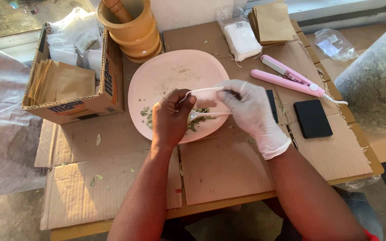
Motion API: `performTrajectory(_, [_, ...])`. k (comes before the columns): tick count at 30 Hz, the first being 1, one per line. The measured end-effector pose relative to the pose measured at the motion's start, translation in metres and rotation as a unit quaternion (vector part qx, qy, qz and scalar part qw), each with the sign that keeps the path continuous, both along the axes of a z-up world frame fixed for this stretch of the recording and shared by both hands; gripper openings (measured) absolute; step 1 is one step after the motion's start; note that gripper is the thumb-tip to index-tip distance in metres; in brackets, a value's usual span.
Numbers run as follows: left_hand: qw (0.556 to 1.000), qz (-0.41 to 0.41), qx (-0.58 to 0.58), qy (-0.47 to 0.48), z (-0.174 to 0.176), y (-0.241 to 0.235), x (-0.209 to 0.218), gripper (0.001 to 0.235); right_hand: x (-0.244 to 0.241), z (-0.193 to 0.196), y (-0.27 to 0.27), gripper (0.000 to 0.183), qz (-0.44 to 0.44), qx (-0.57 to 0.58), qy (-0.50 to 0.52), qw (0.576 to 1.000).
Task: The person scoops dried green herbs from a pink plate into small white tea bags using a white plastic spoon. They repeatedly place the filled tea bags onto a digital scale to measure the weight, then remove them to continue filling. The workspace includes a cardboard box of empty bags, a mortar and pestle, and a pink sealing tool.
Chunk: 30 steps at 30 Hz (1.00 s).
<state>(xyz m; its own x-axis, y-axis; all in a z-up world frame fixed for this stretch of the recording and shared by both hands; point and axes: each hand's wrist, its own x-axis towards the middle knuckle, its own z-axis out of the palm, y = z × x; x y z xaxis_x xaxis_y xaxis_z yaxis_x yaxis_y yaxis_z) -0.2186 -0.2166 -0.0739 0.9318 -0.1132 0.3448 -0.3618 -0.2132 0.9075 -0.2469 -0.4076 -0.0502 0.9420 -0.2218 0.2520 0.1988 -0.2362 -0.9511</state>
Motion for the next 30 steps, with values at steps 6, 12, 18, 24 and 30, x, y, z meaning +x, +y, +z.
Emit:
performTrajectory(6, [1.0,-0.004,-0.026,-0.005,0.006,-0.005,-0.003,0.012,-0.002,-0.002,-0.046,0.014,-0.036,-0.043,0.018,0.998])
performTrajectory(12, [1.0,-0.004,-0.015,-0.009,0.007,-0.003,-0.001,0.012,-0.032,0.06,-0.044,0.017,-0.104,0.001,0.142,0.984])
performTrajectory(18, [1.0,0.003,0.002,0.001,0.008,-0.004,-0.003,0.013,-0.027,-0.008,-0.112,0.013,-0.113,-0.018,0.157,0.981])
performTrajectory(24, [1.0,0.012,0.015,-0.011,0.008,-0.006,-0.004,0.01,-0.03,0.018,-0.088,0.018,-0.129,-0.068,0.173,0.974])
performTrajectory(30, [1.0,0.015,0.015,-0.02,0.008,-0.006,-0.003,0.009,-0.016,-0.032,-0.116,0.017,-0.141,-0.262,0.163,0.941])
